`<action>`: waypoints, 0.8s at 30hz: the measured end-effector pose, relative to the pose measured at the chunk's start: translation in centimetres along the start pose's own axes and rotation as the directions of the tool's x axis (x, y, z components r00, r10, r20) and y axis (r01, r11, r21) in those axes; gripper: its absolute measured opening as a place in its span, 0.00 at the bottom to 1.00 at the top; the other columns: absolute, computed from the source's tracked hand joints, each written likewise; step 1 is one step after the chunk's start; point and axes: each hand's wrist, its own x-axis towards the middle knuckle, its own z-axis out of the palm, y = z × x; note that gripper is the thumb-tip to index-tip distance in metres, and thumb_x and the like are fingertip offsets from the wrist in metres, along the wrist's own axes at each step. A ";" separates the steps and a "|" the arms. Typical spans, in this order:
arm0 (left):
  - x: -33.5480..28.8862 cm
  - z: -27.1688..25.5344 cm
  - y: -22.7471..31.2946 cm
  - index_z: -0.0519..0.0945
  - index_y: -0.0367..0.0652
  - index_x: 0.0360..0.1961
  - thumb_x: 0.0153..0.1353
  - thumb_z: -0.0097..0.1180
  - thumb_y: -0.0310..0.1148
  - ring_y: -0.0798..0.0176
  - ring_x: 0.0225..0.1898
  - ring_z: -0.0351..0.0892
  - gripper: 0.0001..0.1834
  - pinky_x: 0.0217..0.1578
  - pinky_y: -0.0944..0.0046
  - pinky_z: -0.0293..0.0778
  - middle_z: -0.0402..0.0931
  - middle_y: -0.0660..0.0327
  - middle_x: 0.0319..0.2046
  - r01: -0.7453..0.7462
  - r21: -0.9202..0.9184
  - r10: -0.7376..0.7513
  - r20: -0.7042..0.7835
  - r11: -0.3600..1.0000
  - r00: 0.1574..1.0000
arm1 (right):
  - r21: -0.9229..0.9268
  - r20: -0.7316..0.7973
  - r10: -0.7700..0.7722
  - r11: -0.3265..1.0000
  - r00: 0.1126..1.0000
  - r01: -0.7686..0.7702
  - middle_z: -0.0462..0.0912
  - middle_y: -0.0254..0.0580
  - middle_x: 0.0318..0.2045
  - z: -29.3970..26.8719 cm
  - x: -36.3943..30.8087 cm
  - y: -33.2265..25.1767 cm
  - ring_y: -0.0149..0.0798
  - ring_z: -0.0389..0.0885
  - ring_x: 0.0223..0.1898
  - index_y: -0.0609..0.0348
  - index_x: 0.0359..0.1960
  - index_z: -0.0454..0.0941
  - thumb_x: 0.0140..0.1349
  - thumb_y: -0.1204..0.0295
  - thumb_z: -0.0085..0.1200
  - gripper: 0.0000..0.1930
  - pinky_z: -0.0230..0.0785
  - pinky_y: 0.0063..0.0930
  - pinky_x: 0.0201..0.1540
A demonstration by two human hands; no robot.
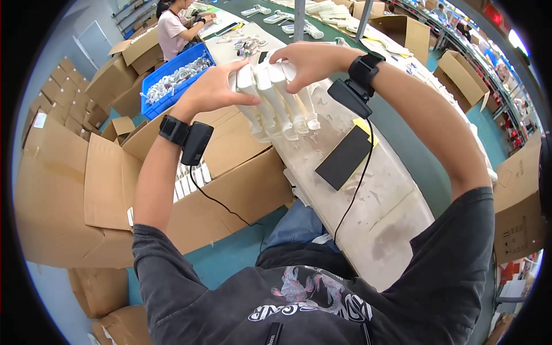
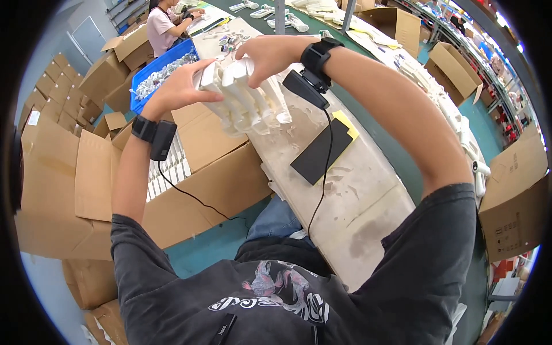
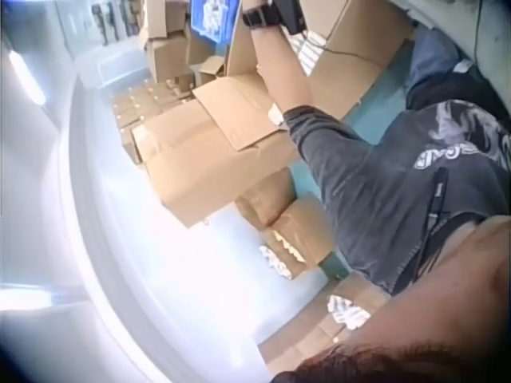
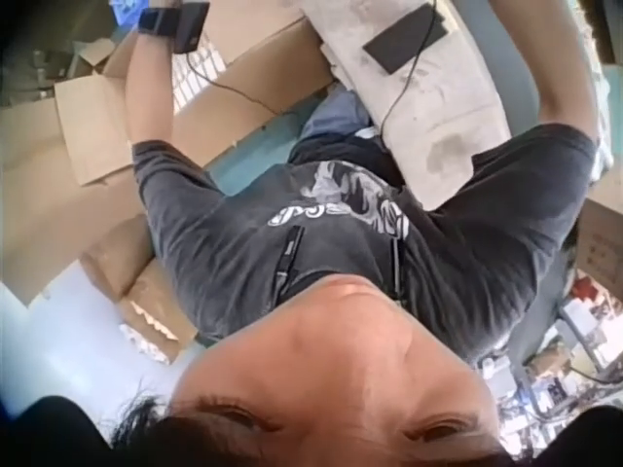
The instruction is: The person picks up a white plastic housing, places it over a base containing a motor and battery, and presses the two halves together. They then peel a black adhesive strip from a backing sheet, apply it to the motor, and place the unit into a cardboard box.
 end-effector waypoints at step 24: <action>24.6 20.1 15.8 0.87 0.45 0.43 0.46 0.66 0.42 0.48 0.44 0.86 0.22 0.43 0.50 0.82 0.85 0.52 0.40 -0.169 0.575 -0.201 0.524 0.800 0.828 | 0.918 -0.169 0.411 0.396 0.896 -0.009 0.84 0.34 0.49 19.4 -13.8 23.4 0.26 0.79 0.49 0.64 0.56 0.79 0.58 0.78 0.65 0.22 0.71 0.23 0.54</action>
